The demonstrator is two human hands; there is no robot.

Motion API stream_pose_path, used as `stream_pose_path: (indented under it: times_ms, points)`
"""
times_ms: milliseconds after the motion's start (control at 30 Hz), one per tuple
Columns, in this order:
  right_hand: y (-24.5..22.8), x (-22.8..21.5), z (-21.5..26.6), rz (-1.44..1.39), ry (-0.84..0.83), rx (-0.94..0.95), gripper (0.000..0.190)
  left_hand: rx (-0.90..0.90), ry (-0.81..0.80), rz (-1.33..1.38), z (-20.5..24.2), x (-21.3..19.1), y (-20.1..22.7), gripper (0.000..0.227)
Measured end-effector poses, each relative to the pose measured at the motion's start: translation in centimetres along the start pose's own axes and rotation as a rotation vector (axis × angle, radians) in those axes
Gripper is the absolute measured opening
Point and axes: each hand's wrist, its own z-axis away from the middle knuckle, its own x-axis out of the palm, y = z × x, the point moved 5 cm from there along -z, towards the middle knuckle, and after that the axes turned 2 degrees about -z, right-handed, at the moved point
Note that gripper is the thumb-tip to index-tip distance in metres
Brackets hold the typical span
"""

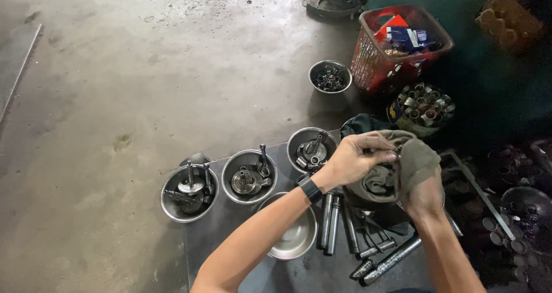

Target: The person assembles small metal components using a wrench and a cloth. They tighten a bolt on a cylindrical part, wipe it clean, and then place the assembled piece into a metal bowl among other parts.

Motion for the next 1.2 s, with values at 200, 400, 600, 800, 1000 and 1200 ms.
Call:
stream_pose_path:
  times_ms: [200,400,600,800,1000,1200]
  points:
    - [-8.6,9.9,1.6,-0.186,0.002,0.163,0.032,-0.039,0.001,0.082,-0.1,0.1,-0.6,0.019]
    - [-9.2,10.5,1.7,-0.003,-0.02,0.083,0.028,-0.002,-0.023,0.026,-0.1,0.0,1.0,0.016]
    - [-10.2,12.2,1.8,0.823,0.016,-0.38,0.026,-0.096,0.164,0.009,0.5,0.2,-0.4,0.012]
    - [-9.5,11.2,2.4,0.465,0.028,-0.261,0.019,-0.375,0.231,0.442,0.6,-0.8,-0.7,0.015]
    - [-9.2,9.9,2.1,0.042,0.057,-0.062,0.023,-0.383,0.076,0.744,0.3,-0.4,-0.2,0.014]
    - [-6.7,7.6,1.4,-0.11,0.141,-0.005,0.016,-0.26,-0.022,0.339,0.4,0.1,1.2,0.013]
